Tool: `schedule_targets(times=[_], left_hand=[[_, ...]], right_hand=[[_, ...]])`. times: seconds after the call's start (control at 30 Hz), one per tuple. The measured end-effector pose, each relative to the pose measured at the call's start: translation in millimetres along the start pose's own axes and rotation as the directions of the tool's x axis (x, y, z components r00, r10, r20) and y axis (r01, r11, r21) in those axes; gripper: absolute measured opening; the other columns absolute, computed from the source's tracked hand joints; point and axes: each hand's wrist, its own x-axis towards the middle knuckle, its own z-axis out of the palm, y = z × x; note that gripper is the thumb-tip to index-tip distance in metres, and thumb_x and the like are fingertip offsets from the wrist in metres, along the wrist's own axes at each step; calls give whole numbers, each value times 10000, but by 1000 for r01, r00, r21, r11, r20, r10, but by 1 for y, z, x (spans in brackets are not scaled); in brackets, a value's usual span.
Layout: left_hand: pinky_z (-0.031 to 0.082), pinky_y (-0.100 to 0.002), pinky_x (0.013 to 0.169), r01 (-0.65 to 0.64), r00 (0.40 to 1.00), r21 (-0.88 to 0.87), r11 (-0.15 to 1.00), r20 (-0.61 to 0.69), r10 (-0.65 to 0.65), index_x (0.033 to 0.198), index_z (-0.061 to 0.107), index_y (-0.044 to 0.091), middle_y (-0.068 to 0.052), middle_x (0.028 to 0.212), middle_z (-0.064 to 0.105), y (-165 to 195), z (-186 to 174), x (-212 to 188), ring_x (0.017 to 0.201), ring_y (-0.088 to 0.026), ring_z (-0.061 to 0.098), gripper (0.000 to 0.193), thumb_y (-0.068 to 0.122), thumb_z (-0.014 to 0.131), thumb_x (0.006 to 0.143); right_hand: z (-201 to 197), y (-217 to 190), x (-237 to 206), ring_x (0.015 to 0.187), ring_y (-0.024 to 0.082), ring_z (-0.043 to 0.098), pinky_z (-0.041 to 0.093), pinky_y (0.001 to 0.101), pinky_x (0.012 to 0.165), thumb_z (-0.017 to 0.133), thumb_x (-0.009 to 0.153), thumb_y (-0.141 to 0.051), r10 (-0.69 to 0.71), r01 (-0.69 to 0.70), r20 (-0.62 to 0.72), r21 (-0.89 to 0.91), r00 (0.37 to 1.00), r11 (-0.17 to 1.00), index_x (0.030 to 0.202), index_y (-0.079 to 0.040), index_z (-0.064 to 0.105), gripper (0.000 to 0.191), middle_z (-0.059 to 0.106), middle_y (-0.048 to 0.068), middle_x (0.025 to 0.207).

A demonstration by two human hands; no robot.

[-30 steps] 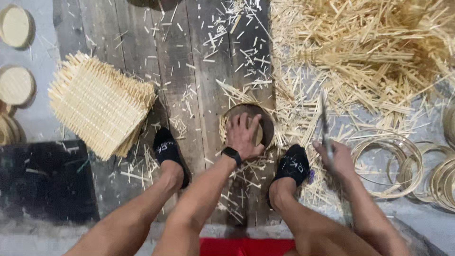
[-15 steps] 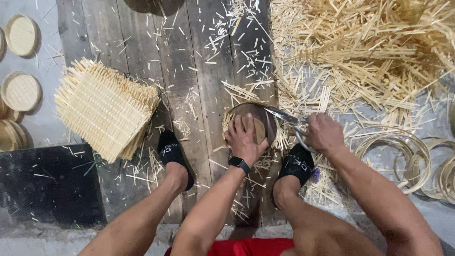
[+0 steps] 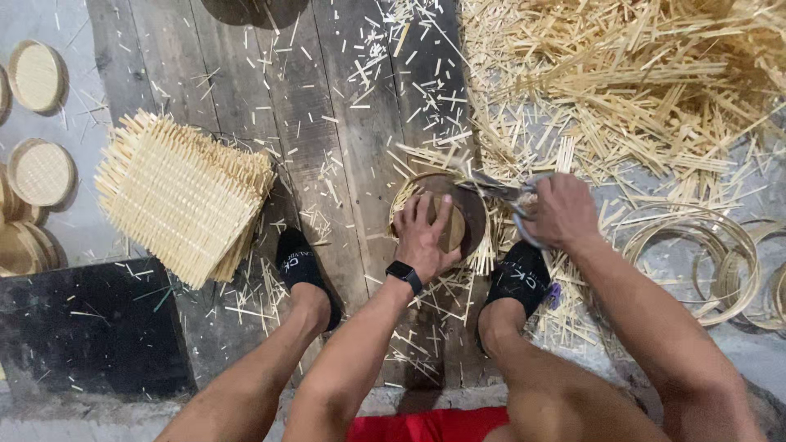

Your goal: The person repeatedly places a circular bamboo frame onto a square woven bamboo mat, then uses shears to trim the excess mat around the frame. The trimmed mats are stacked to the side.

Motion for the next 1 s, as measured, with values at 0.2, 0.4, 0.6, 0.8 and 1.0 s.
schedule_targets(times=[0.2, 0.4, 0.6, 0.8, 1.0], left_hand=[[250, -599, 1143, -159, 985, -48, 986, 62, 162, 1542, 400, 200, -196, 1520, 384, -16, -4, 0, 1444, -424, 303, 1130, 345, 932, 554], [253, -591, 1169, -256, 938, -25, 966, 237, 254, 1528, 401, 246, -147, 1522, 392, -29, -9, 16, 1456, -401, 301, 1118, 336, 927, 546], [204, -611, 1201, -256, 966, 79, 963, 68, 251, 1495, 371, 202, -167, 1547, 335, -7, -12, -1, 1449, -411, 272, 1133, 381, 920, 521], [242, -598, 1193, 351, 887, -257, 900, -217, -408, 1510, 314, 80, -226, 1544, 322, 30, 19, -11, 1416, -445, 282, 1123, 387, 936, 627], [329, -572, 1183, 143, 959, -201, 969, -214, -185, 1492, 435, 75, -178, 1548, 407, 11, 20, -9, 1406, -446, 341, 1003, 255, 901, 622]], right_hand=[[-18, 0, 4, 805, 242, 581, 529, 398, 692, 548, 941, -707, 44, -56, 195, 54, 980, 997, 1022, -37, 664, 685, 592, 125, 894], [-10, 2, 8, 734, 212, 516, 507, 375, 667, 601, 840, -683, -5, 10, 158, -28, 987, 1000, 1038, -57, 643, 657, 541, 92, 813], [6, 13, 6, 803, 225, 570, 533, 387, 703, 609, 932, -512, 4, -18, 287, 48, 958, 999, 1071, -80, 657, 456, 574, 97, 887], [-5, 8, 7, 803, 235, 555, 500, 378, 741, 696, 821, -584, -25, 25, 105, 5, 994, 1000, 1059, -30, 645, 605, 585, 129, 871], [-16, 0, 11, 814, 227, 578, 520, 378, 739, 639, 915, -451, 18, -11, 219, -36, 975, 999, 1064, -54, 662, 424, 605, 105, 904]])
